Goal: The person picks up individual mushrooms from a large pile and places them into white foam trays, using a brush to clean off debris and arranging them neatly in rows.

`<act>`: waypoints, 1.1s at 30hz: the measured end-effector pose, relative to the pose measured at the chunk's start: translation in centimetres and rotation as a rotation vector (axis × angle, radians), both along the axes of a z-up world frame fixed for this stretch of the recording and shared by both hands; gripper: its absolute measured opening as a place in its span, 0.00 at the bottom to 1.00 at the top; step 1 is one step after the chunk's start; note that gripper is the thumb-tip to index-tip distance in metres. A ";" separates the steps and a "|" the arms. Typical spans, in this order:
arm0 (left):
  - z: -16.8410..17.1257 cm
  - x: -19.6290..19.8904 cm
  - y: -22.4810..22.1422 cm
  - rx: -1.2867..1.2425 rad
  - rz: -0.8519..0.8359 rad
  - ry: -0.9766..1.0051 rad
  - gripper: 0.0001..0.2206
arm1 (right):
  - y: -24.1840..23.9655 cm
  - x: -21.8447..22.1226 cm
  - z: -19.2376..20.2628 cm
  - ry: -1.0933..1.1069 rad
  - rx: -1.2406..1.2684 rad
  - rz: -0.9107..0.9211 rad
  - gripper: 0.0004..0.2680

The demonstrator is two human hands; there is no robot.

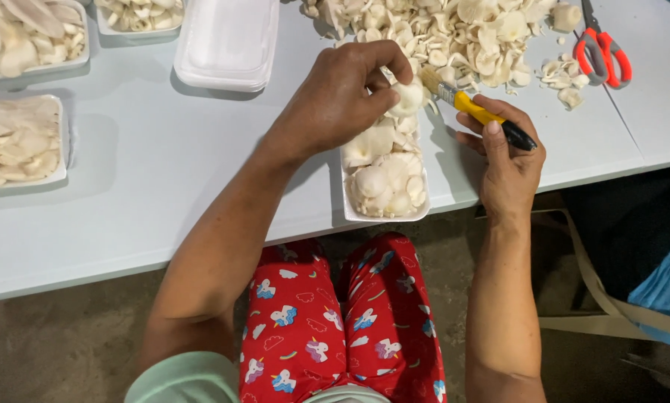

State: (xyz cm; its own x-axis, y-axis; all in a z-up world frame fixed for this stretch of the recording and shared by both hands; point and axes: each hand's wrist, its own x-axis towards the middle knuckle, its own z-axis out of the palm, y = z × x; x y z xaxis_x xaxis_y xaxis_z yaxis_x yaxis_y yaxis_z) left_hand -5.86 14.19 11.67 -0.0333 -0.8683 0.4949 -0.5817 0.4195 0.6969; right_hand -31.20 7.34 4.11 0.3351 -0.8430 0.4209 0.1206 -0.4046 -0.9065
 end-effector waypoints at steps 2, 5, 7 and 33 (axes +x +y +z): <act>0.5 -0.1 0.2 0.039 -0.044 0.060 0.08 | 0.0 0.0 0.0 0.003 0.001 -0.006 0.15; 1.1 -0.1 0.7 0.102 -0.156 0.096 0.08 | 0.0 0.0 0.0 0.005 0.004 -0.012 0.15; 1.1 0.1 0.7 0.124 -0.229 0.075 0.08 | 0.0 0.0 0.1 0.008 0.006 -0.016 0.15; -1.2 -0.8 -0.1 0.246 0.031 -0.283 0.04 | -0.1 -0.1 0.0 0.008 0.019 -0.014 0.16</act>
